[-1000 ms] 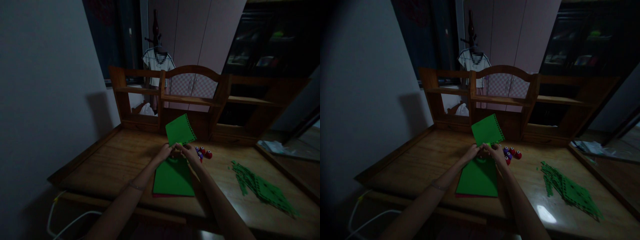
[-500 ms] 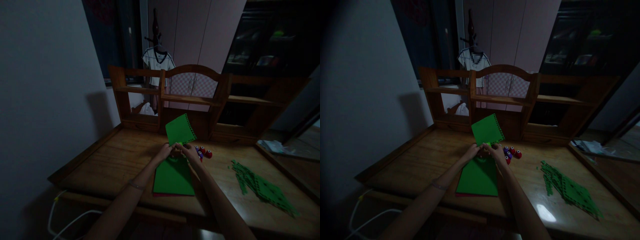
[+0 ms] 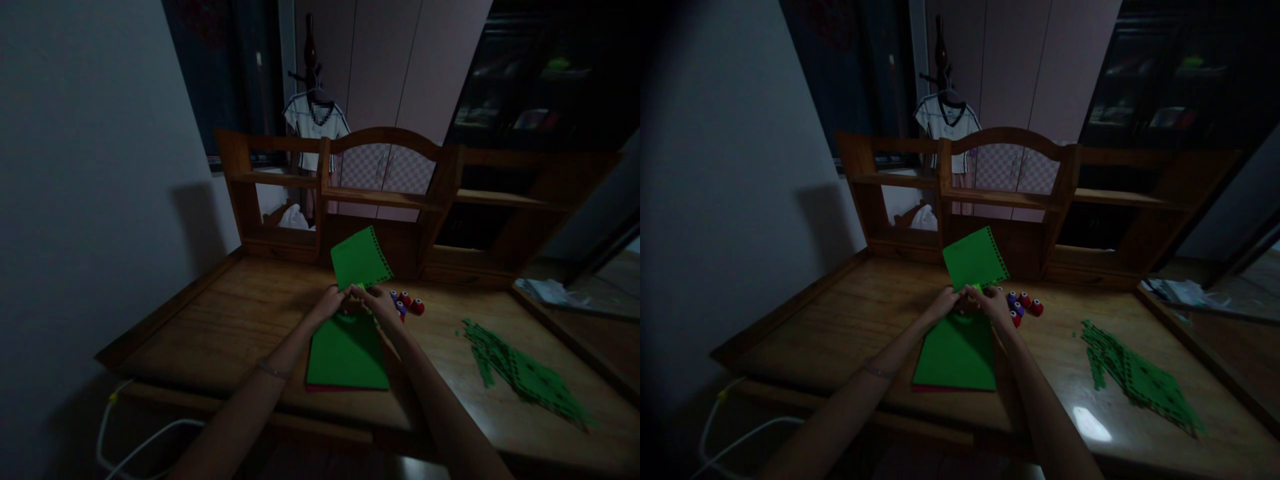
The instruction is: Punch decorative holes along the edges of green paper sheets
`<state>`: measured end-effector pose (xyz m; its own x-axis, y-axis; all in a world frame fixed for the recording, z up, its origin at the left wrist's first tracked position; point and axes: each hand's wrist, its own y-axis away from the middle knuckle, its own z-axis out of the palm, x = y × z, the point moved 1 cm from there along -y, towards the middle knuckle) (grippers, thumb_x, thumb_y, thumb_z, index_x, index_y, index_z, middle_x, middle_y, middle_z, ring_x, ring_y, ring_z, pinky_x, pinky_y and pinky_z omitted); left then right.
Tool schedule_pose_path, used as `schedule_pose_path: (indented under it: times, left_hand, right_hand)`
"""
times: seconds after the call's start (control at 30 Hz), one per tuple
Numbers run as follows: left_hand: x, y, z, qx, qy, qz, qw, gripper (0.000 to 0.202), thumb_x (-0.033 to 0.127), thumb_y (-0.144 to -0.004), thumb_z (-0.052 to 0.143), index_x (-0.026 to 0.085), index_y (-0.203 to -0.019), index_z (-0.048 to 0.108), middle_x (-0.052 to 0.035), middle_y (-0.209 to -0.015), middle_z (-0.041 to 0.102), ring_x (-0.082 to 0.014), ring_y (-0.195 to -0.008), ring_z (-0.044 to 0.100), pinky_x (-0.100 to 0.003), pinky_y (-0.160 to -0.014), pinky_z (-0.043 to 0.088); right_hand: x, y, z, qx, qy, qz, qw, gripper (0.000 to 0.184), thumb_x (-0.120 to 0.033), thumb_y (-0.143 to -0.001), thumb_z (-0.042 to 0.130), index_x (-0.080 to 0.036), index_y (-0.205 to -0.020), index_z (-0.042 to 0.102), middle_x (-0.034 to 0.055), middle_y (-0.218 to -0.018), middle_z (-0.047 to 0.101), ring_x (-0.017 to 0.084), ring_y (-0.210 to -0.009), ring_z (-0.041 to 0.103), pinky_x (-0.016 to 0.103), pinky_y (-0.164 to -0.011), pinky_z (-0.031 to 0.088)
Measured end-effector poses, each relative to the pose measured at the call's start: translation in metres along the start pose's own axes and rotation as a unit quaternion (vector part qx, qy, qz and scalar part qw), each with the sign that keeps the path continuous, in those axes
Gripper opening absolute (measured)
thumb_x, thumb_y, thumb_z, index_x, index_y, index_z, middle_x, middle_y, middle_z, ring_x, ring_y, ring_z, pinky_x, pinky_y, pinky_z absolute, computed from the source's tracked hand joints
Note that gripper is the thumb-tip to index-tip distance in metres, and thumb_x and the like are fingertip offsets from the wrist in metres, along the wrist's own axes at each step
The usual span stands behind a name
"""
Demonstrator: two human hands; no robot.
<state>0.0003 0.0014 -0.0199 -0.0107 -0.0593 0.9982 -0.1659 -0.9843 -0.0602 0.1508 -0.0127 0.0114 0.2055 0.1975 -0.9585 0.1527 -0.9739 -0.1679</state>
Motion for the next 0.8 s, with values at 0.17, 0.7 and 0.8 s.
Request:
schedule_pose_path:
  times: [0.17, 0.7, 0.8]
  left_hand:
    - [0.0016, 0.0014, 0.0007, -0.002, -0.003, 0.009, 1.0, 0.041, 0.053, -0.071, 0.052, 0.012, -0.07, 0.056, -0.0012, -0.059, 0.055, -0.011, -0.047, 0.05, -0.021, -0.043, 0.04]
    - [0.0003, 0.0005, -0.0001, -0.013, -0.01, 0.004, 1.0, 0.041, 0.053, -0.071, 0.052, 0.012, -0.069, 0.057, -0.0019, -0.059, 0.057, -0.0105, -0.045, 0.049, -0.021, -0.042, 0.039]
    - [-0.0016, -0.0004, -0.0004, -0.014, -0.008, 0.008, 1.0, 0.041, 0.053, -0.071, 0.051, 0.012, -0.073, 0.058, -0.0018, -0.059, 0.057, -0.0108, -0.045, 0.049, -0.022, -0.042, 0.039]
  right_hand:
    - [-0.0033, 0.0024, -0.0004, 0.007, 0.005, -0.002, 1.0, 0.043, -0.057, -0.062, 0.059, -0.014, -0.067, 0.06, 0.0014, -0.058, 0.057, 0.012, -0.051, 0.049, 0.022, -0.046, 0.033]
    - [-0.0008, 0.0015, 0.0007, 0.014, 0.003, 0.002, 1.0, 0.046, -0.06, -0.06, 0.059, -0.014, -0.068, 0.06, 0.0024, -0.059, 0.058, 0.014, -0.052, 0.051, 0.023, -0.046, 0.034]
    - [-0.0018, 0.0017, 0.0012, 0.018, 0.005, -0.002, 1.0, 0.047, -0.061, -0.059, 0.058, -0.014, -0.067, 0.06, 0.0019, -0.057, 0.057, 0.013, -0.051, 0.05, 0.023, -0.045, 0.034]
